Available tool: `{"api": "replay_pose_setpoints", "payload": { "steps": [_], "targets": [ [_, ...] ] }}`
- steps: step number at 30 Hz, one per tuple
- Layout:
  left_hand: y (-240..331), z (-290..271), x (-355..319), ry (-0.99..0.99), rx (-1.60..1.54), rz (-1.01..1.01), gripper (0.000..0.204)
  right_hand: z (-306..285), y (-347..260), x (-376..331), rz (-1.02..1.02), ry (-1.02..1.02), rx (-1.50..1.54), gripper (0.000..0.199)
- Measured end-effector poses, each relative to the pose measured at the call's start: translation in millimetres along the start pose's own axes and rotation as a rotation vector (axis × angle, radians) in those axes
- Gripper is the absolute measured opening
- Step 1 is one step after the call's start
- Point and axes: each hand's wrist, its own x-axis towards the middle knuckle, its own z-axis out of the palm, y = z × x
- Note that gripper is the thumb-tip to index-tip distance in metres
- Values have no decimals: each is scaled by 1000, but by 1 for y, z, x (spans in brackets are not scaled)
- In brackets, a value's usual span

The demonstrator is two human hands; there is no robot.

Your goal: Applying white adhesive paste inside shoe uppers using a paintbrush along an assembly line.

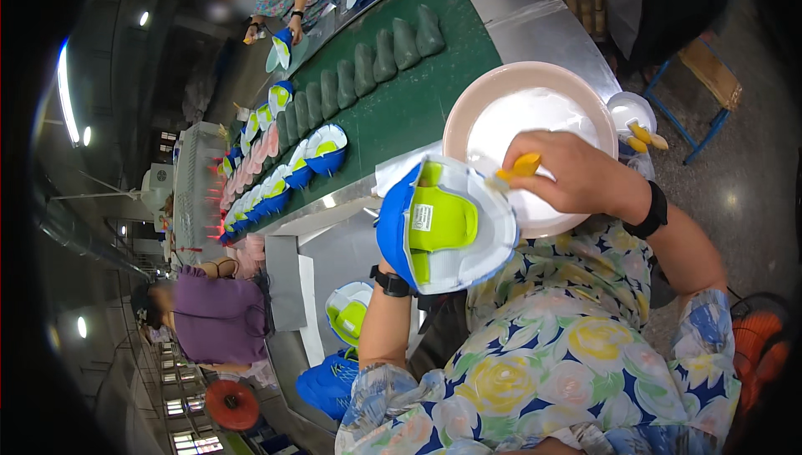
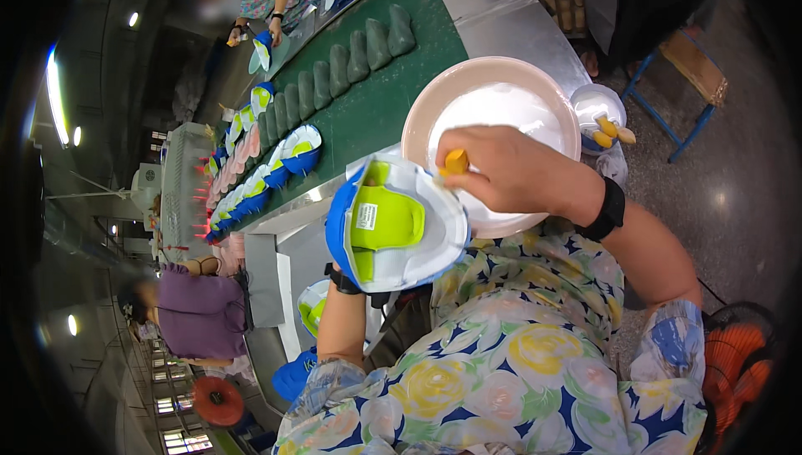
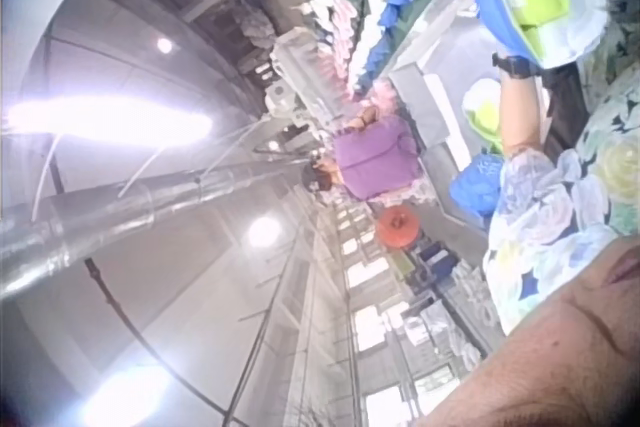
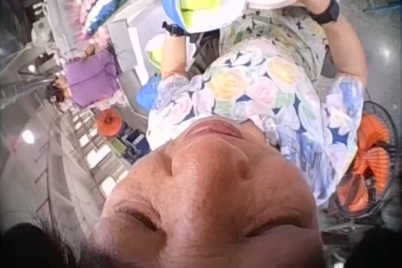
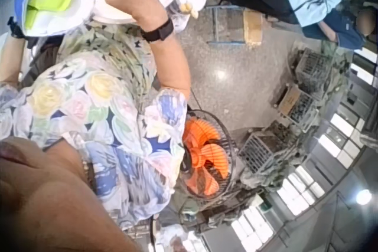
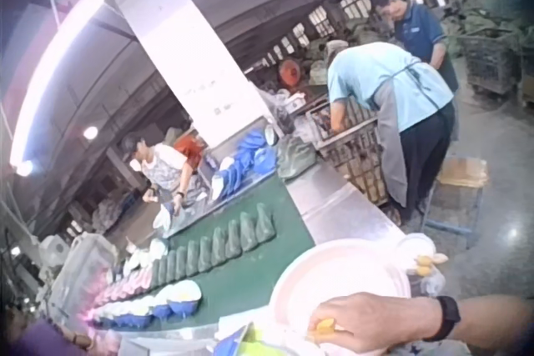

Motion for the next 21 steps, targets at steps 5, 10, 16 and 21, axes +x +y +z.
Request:
{"api": "replay_pose_setpoints", "payload": {
  "steps": [5,10,16,21],
  "targets": [
    [-2,11,7,30,83,179,47,12,0,16,-408,310,-210,16],
    [0,5,6,68,64,122,48,20,3,-5,-452,76,-386,18],
    [10,21,10,125,-2,52,49,14,-16,27,-377,362,-260,20],
    [52,5,46,236,89,237,47,26,-8,41,-29,370,-43,22]
  ]
}}
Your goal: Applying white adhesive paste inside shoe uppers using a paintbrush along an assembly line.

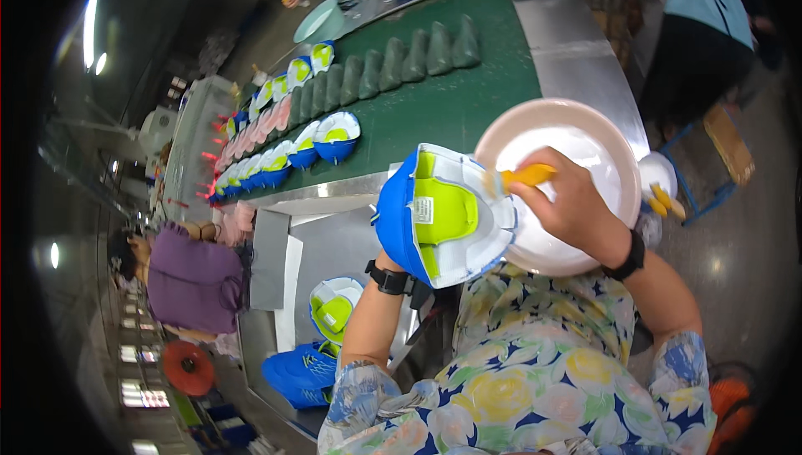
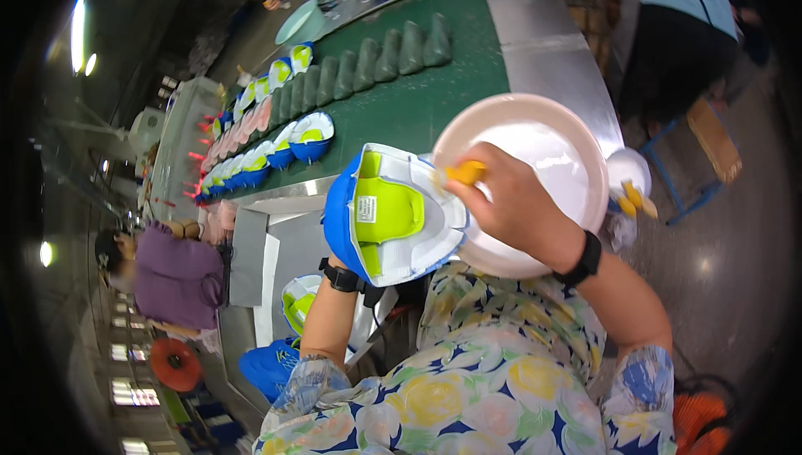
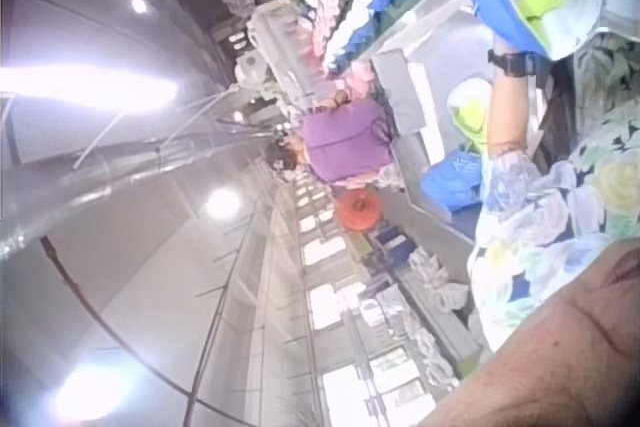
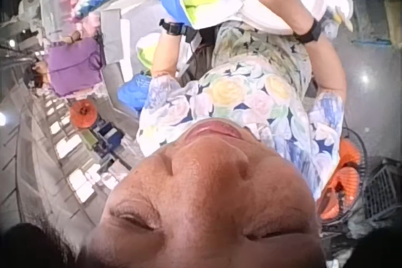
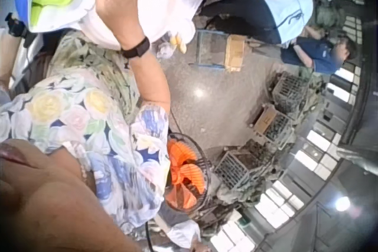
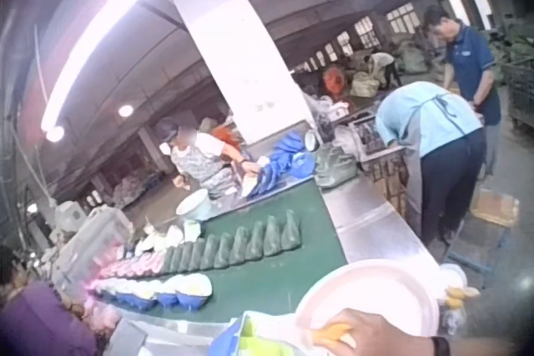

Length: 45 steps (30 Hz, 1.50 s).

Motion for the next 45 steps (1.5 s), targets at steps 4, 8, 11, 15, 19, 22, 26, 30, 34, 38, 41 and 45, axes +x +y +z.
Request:
{"api": "replay_pose_setpoints", "payload": {
  "steps": [4,8,11,15,19,22,26,30,34,38,41,45],
  "targets": [
    [-4,-60,28,170,194,279,42,-25,10,-16,202,118,36,16],
    [-45,-199,63,157,23,10,33,-44,19,-47,421,138,239,20],
    [-41,-197,115,254,-69,-7,37,-49,27,-61,531,103,186,21],
    [-38,-266,157,591,62,-47,69,-48,17,-50,628,49,218,17],
    [-11,-278,141,658,300,-188,67,-44,24,-48,590,11,148,19],
    [34,-286,67,552,646,-133,66,-45,24,-48,625,-28,129,18],
    [51,-405,-106,625,1265,-94,69,-42,33,-41,607,-134,178,16],
    [2,-422,-260,624,1410,-708,94,-47,26,-41,631,-194,203,16],
    [-37,-407,-297,825,826,-619,51,-36,31,-46,608,-201,213,18],
    [-10,-350,-226,971,1148,-312,67,-21,35,-33,523,-197,136,17],
    [-16,-210,-156,733,1527,-27,75,3,43,-20,368,-203,140,15],
    [-27,-146,-154,98,1773,-51,65,7,44,-16,352,-282,-63,18]
  ]
}}
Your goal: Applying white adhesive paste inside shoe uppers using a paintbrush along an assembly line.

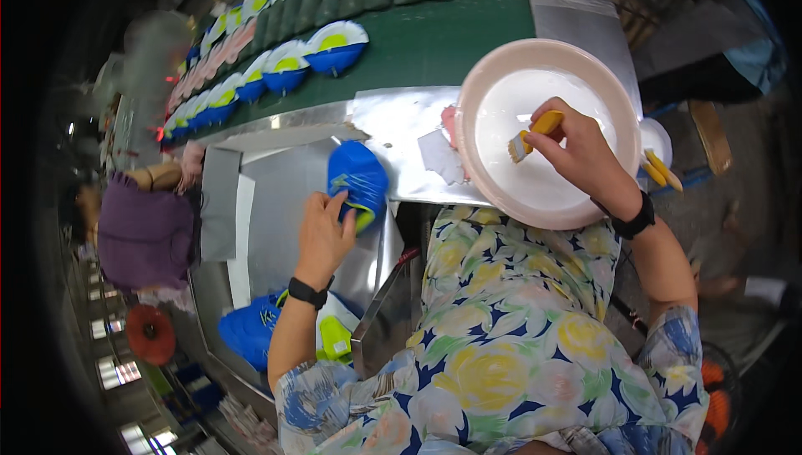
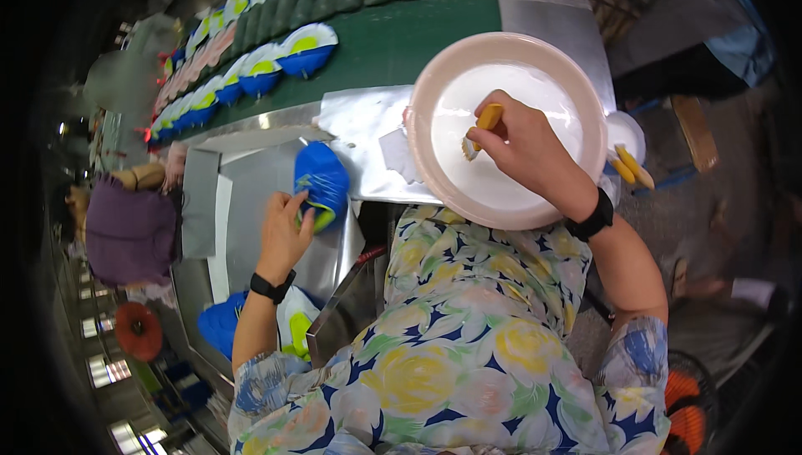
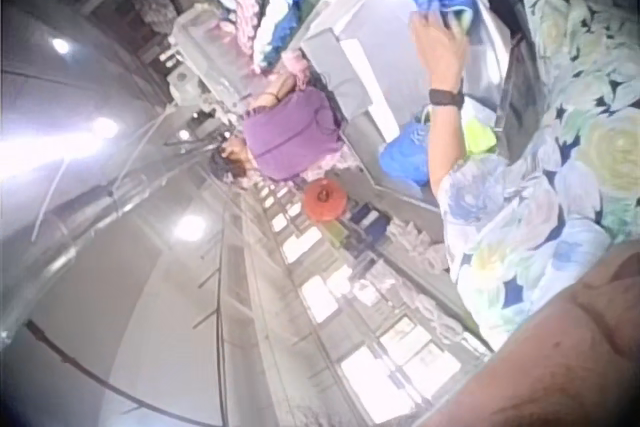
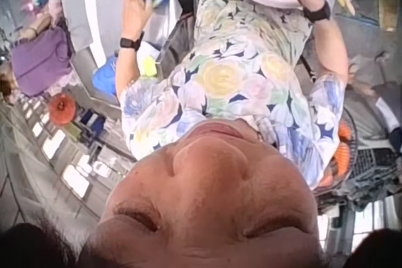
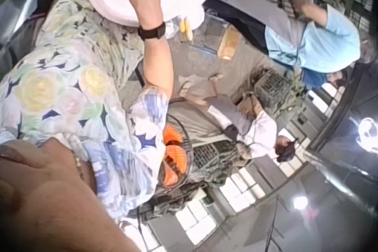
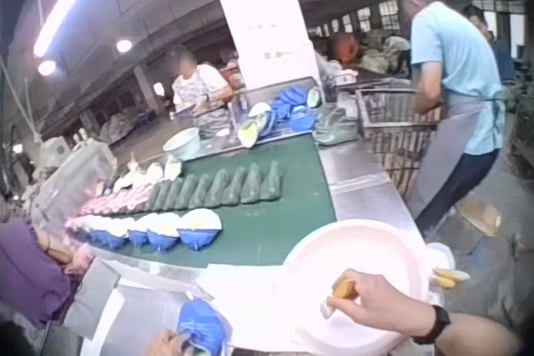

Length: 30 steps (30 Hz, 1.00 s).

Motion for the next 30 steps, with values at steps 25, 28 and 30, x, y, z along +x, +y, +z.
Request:
{"api": "replay_pose_setpoints", "payload": {
  "steps": [25,28,30],
  "targets": [
    [111,-63,160,-427,-1354,278,47,-64,-9,12,-362,307,119,22],
    [135,-61,169,-572,-1454,187,49,-65,-16,15,-411,309,146,24],
    [150,-58,166,-588,-1479,191,50,-68,-11,10,-412,297,105,25]
  ]
}}
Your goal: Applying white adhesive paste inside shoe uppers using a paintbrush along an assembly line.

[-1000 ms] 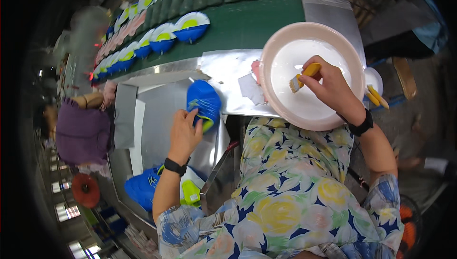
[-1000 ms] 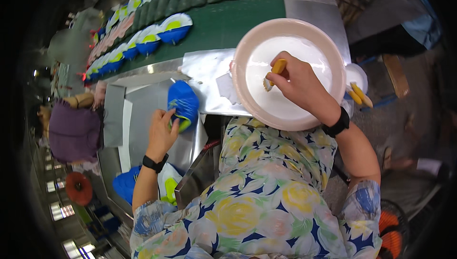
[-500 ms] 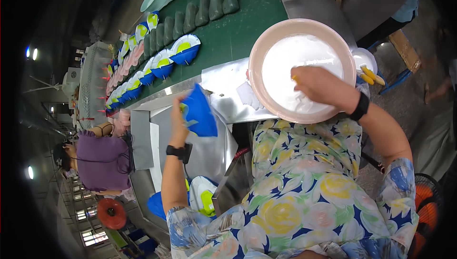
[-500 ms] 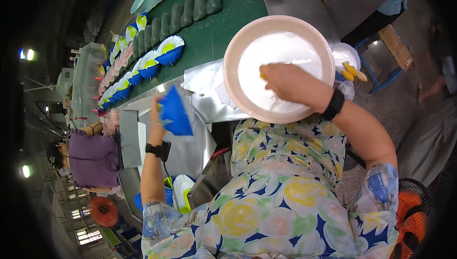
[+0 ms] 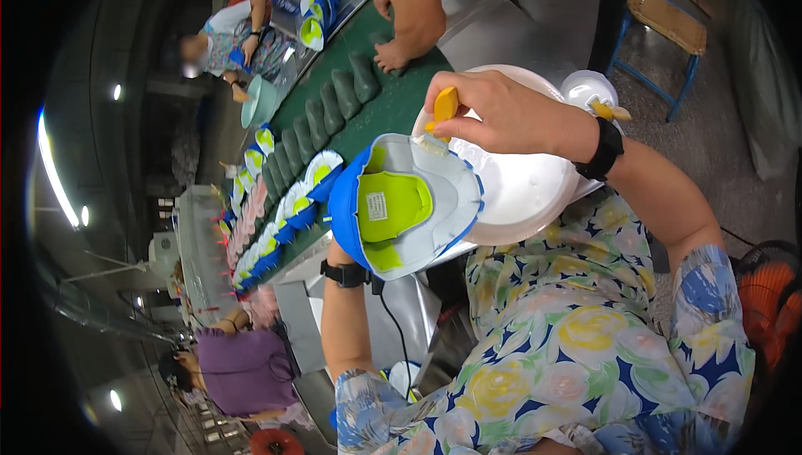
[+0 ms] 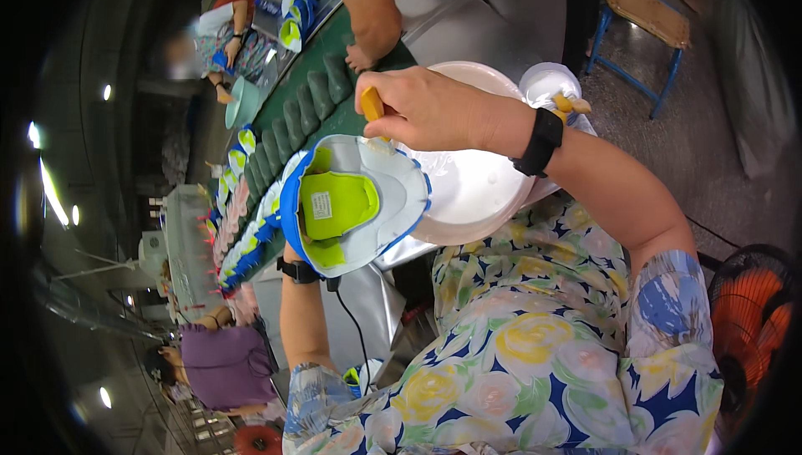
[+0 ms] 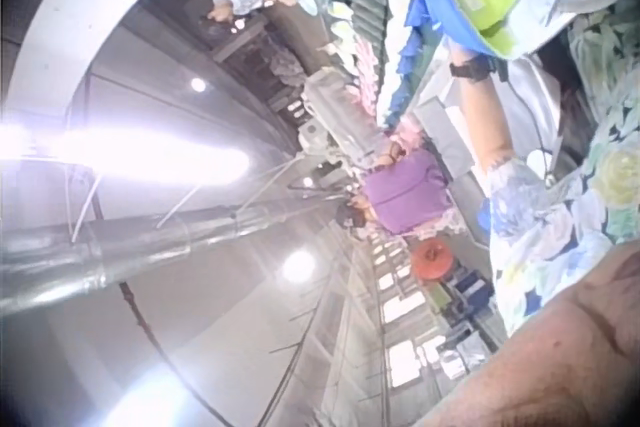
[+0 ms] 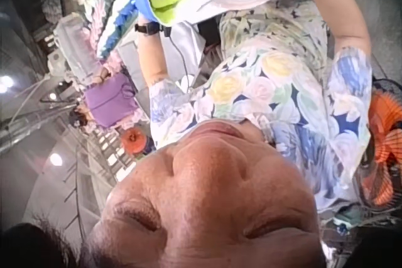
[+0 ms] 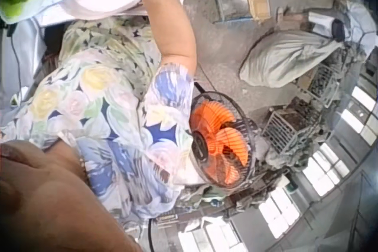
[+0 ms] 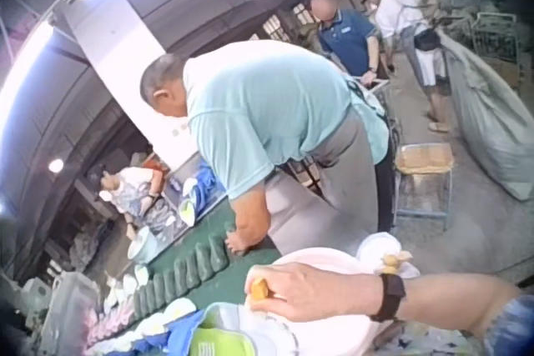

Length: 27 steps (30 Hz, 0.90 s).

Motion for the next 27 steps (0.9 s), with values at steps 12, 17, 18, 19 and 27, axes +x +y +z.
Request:
{"api": "replay_pose_setpoints", "payload": {
  "steps": [12,17,18,19,27],
  "targets": [
    [-37,26,11,408,-47,474,65,9,-7,-30,356,236,-16,32],
    [-42,19,22,441,326,570,62,24,-6,-37,503,287,61,37],
    [-42,18,22,451,354,582,62,26,-6,-38,539,306,82,38],
    [-42,17,23,462,383,594,62,30,-6,-40,538,305,83,38],
    [-32,9,23,547,610,700,62,50,-18,-49,623,364,277,38]
  ]
}}
